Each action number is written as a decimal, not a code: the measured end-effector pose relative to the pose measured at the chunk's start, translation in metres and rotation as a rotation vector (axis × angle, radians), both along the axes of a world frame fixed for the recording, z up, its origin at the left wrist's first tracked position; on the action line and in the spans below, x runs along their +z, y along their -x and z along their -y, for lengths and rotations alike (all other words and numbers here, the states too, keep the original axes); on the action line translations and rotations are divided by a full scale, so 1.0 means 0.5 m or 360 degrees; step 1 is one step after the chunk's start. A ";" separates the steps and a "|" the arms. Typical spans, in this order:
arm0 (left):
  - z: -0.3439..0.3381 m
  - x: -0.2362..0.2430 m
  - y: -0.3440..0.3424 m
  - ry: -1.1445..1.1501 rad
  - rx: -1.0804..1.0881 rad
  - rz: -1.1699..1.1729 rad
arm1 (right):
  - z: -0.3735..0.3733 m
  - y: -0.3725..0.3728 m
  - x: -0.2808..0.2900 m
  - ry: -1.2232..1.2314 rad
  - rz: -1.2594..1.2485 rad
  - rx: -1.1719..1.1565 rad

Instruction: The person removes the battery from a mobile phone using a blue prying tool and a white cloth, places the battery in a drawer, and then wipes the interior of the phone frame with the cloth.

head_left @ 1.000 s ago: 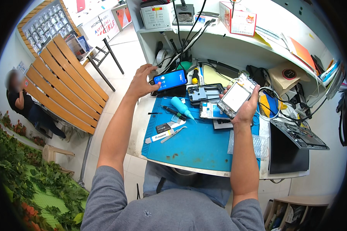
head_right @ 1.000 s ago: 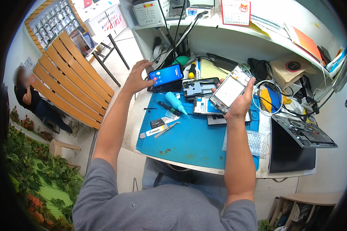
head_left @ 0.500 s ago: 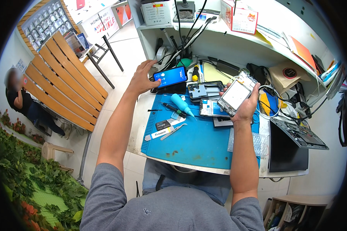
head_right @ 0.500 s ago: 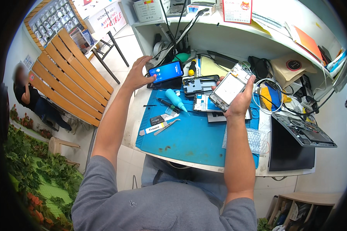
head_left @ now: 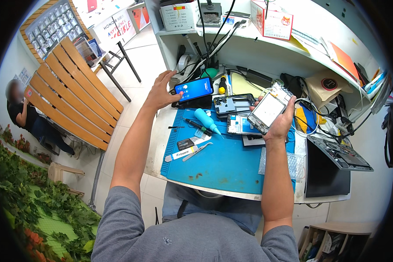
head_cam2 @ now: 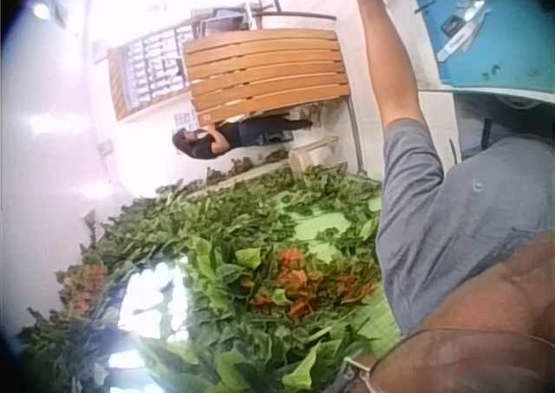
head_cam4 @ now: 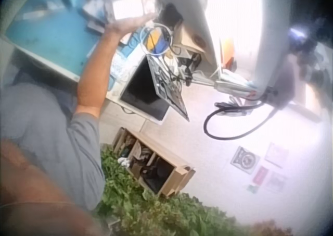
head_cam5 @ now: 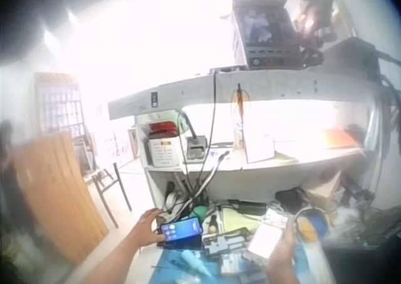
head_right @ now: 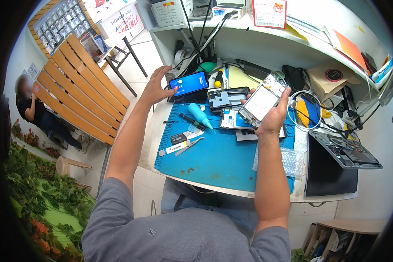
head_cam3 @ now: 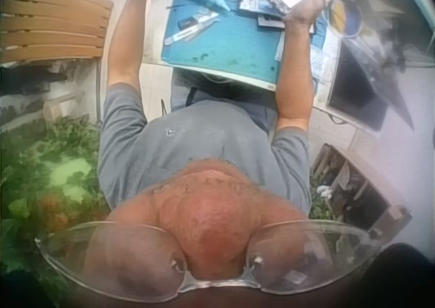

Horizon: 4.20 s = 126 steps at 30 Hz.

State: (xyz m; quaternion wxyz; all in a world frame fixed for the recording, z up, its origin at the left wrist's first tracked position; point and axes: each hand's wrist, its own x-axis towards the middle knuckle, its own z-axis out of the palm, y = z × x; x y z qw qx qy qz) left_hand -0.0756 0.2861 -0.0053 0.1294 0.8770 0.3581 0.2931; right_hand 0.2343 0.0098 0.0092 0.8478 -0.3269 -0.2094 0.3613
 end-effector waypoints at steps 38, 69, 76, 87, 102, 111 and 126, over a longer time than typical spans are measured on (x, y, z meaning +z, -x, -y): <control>-0.008 0.012 -0.007 0.0066 -0.0063 -0.0035 | -0.004 -0.004 -0.004 -0.0030 -0.0021 0.0045; -0.008 -0.006 -0.007 0.0036 -0.0129 0.0032 | -0.004 -0.004 0.003 -0.0054 -0.0047 0.0072; -0.006 0.000 0.001 0.0035 -0.0134 0.0027 | -0.002 -0.003 0.003 -0.0015 -0.0033 0.0047; -0.007 -0.006 -0.002 0.0057 -0.0090 0.0019 | -0.003 0.006 0.010 0.0026 -0.0002 0.0013; -0.015 -0.008 -0.007 0.0021 -0.0117 0.0043 | -0.004 -0.001 0.003 -0.0031 -0.0008 0.0060; -0.013 -0.001 -0.006 0.0022 -0.0129 0.0050 | -0.003 -0.005 0.000 -0.0038 -0.0026 0.0078; -0.008 -0.007 0.003 0.0023 -0.0126 0.0067 | -0.003 -0.002 -0.001 -0.0045 -0.0010 0.0093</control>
